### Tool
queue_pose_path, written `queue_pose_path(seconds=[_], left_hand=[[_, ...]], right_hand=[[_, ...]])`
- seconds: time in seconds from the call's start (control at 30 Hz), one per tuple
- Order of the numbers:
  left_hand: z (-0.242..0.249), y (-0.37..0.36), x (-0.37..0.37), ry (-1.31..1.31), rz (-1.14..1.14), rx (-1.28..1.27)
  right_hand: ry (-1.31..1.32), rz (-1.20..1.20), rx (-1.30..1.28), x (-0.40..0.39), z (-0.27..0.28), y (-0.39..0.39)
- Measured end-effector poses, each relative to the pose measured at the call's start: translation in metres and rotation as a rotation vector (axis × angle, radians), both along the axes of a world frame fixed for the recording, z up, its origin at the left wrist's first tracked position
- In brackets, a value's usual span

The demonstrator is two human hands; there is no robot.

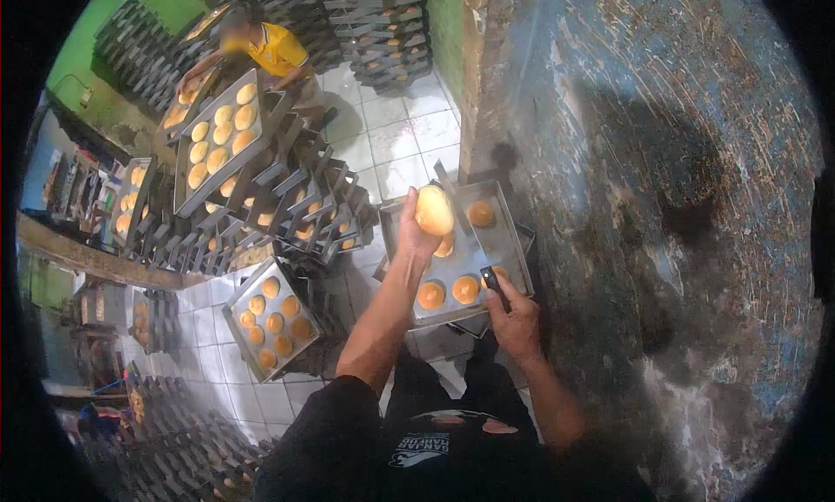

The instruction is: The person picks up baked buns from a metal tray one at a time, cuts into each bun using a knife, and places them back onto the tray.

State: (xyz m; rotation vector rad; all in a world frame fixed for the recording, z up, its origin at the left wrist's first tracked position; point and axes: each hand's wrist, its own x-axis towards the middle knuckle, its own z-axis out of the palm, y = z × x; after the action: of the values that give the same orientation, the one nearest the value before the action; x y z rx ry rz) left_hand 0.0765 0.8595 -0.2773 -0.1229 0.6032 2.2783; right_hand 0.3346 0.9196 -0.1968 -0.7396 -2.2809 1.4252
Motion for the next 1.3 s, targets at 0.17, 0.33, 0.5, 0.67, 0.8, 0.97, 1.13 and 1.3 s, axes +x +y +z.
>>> queue_pose_path(seconds=[0.17, 0.33, 0.5, 0.67, 0.8, 0.97, 1.13, 1.3], left_hand=[[0.0, 0.003, -0.002, -0.01, 0.003, -0.006], [-0.003, 0.005, -0.005, 0.011, -0.035, 0.041], [-0.003, 0.004, -0.004, 0.064, -0.058, 0.014], [-0.009, 0.004, 0.005, 0.174, -0.119, -0.052], [-0.005, -0.005, -0.008, 0.163, -0.11, -0.048], [0.01, 0.006, 0.026, 0.3, -0.171, -0.142], [0.007, 0.0, 0.004, 0.092, -0.06, -0.206], [-0.016, 0.009, 0.025, 0.233, -0.147, -0.196]], right_hand=[[-0.025, 0.004, -0.041, 0.005, 0.008, 0.001], [-0.024, -0.007, 0.017, 0.011, 0.0, 0.001], [0.002, 0.005, 0.119, 0.014, -0.006, 0.003], [-0.003, -0.005, 0.054, -0.003, 0.012, 0.012], [0.025, 0.028, 0.061, 0.006, 0.024, 0.003], [0.097, -0.058, 0.034, -0.014, 0.015, 0.013], [-0.171, 0.037, 0.029, 0.002, 0.026, 0.011], [-0.022, -0.014, 0.058, -0.014, 0.0, 0.01]])
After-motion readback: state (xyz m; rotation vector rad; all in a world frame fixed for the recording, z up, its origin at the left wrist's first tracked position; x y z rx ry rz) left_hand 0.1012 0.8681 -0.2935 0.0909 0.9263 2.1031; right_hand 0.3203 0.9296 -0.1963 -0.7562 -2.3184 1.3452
